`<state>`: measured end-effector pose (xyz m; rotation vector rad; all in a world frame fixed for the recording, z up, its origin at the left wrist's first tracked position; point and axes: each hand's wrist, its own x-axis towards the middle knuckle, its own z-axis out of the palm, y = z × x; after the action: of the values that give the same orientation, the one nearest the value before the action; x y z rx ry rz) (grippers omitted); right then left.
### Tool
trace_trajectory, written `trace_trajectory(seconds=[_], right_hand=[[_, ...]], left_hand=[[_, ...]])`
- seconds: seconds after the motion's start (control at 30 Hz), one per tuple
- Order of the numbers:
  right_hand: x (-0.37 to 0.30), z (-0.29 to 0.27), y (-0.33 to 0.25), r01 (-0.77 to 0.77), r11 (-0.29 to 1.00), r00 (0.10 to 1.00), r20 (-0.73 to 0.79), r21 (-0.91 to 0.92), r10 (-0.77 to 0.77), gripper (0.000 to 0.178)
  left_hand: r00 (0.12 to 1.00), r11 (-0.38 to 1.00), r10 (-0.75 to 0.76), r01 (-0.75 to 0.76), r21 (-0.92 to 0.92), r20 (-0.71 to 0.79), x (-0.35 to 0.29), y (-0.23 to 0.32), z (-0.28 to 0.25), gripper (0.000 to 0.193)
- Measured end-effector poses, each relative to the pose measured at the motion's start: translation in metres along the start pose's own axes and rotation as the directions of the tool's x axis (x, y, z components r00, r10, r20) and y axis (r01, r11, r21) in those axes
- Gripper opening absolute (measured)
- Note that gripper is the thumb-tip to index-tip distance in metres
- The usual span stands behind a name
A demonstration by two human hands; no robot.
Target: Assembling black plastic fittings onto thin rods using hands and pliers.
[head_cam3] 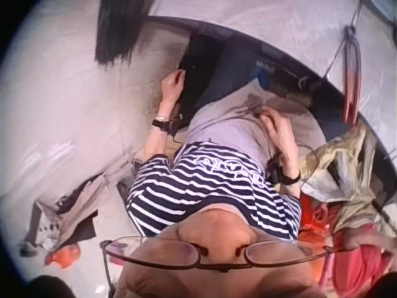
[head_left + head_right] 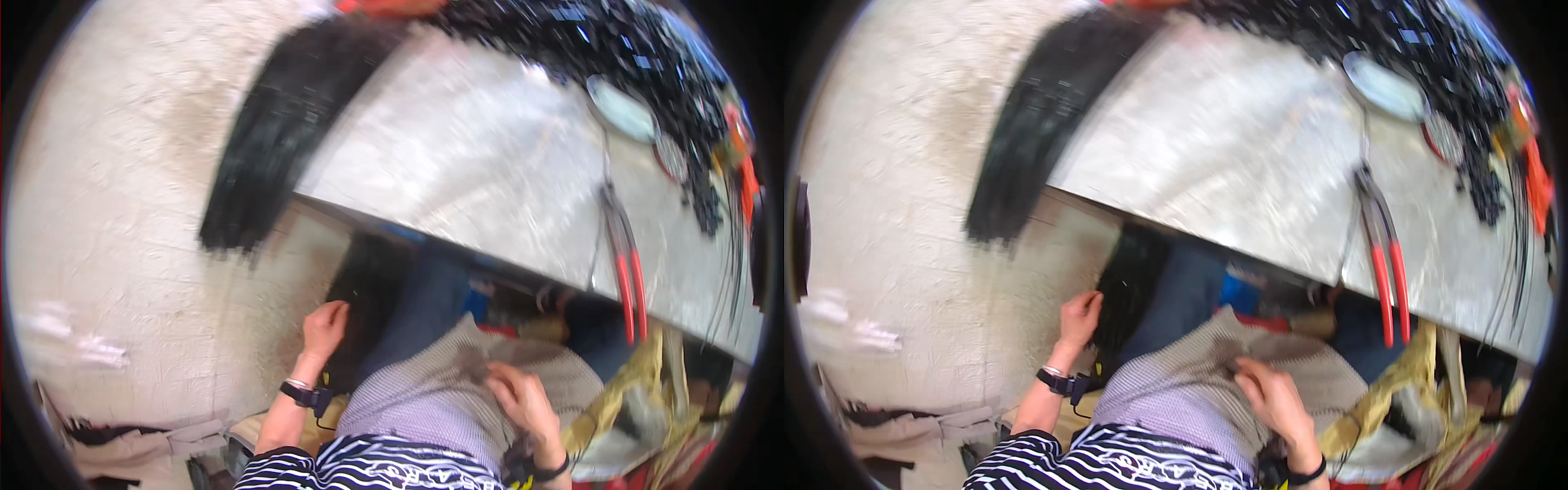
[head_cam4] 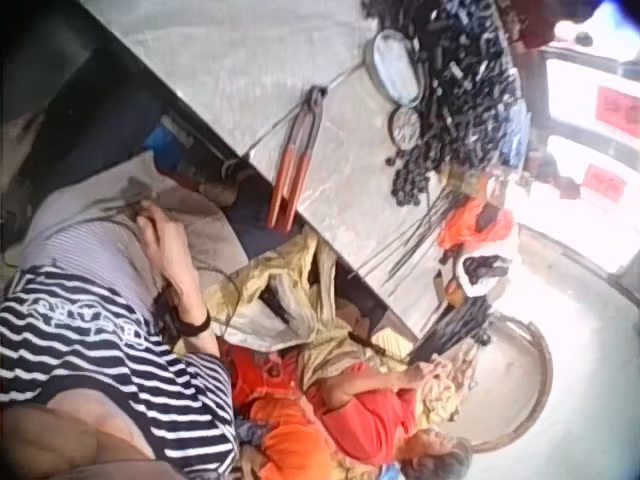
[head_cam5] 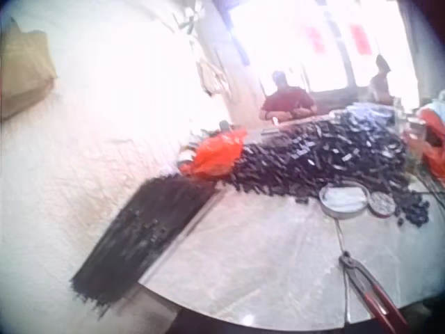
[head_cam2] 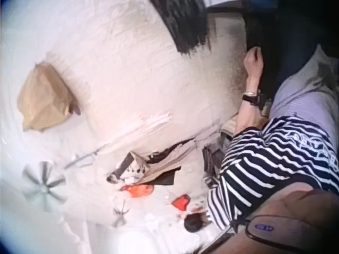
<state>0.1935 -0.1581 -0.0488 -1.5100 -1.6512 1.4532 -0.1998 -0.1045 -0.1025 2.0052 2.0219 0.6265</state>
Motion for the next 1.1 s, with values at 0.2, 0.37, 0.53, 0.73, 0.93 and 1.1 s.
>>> trace_trajectory(seconds=[0.2, 0.37, 0.53, 0.73, 0.93, 1.1], right_hand=[[0.005, 0.006, -0.003, -0.011, 1.000, 0.999, 0.038, -0.005, 0.011, 0.029], [0.007, 0.008, -0.024, 0.069, 0.996, 0.997, 0.051, -0.060, -0.066, 0.028], [0.007, 0.003, -0.017, 0.002, 0.997, 1.000, 0.022, -0.079, 0.000, 0.029], [0.013, -0.006, -0.021, -0.054, 0.991, 0.998, 0.010, -0.120, 0.055, 0.029], [0.021, -0.005, -0.019, -0.032, 0.991, 0.999, -0.004, -0.133, 0.032, 0.028], [0.025, -0.005, -0.032, 0.056, 0.973, 0.998, 0.012, -0.224, -0.054, 0.027]], left_hand=[[0.870, 0.866, 0.385, -0.225, 0.447, -0.307, 0.127, 0.096, -0.072, 0.069], [0.963, 0.795, 0.236, -0.116, 0.595, -0.128, 0.166, 0.059, -0.065, 0.083], [0.931, 0.626, 0.354, -0.162, 0.763, -0.092, 0.173, 0.056, -0.064, 0.078], [0.972, 0.863, 0.234, -0.220, 0.454, 0.025, 0.171, 0.070, -0.078, 0.074], [0.971, 0.833, 0.237, -0.223, 0.507, 0.037, 0.168, 0.074, -0.086, 0.095], [0.961, 0.809, 0.258, -0.274, 0.521, 0.104, 0.160, 0.082, -0.076, 0.094]])
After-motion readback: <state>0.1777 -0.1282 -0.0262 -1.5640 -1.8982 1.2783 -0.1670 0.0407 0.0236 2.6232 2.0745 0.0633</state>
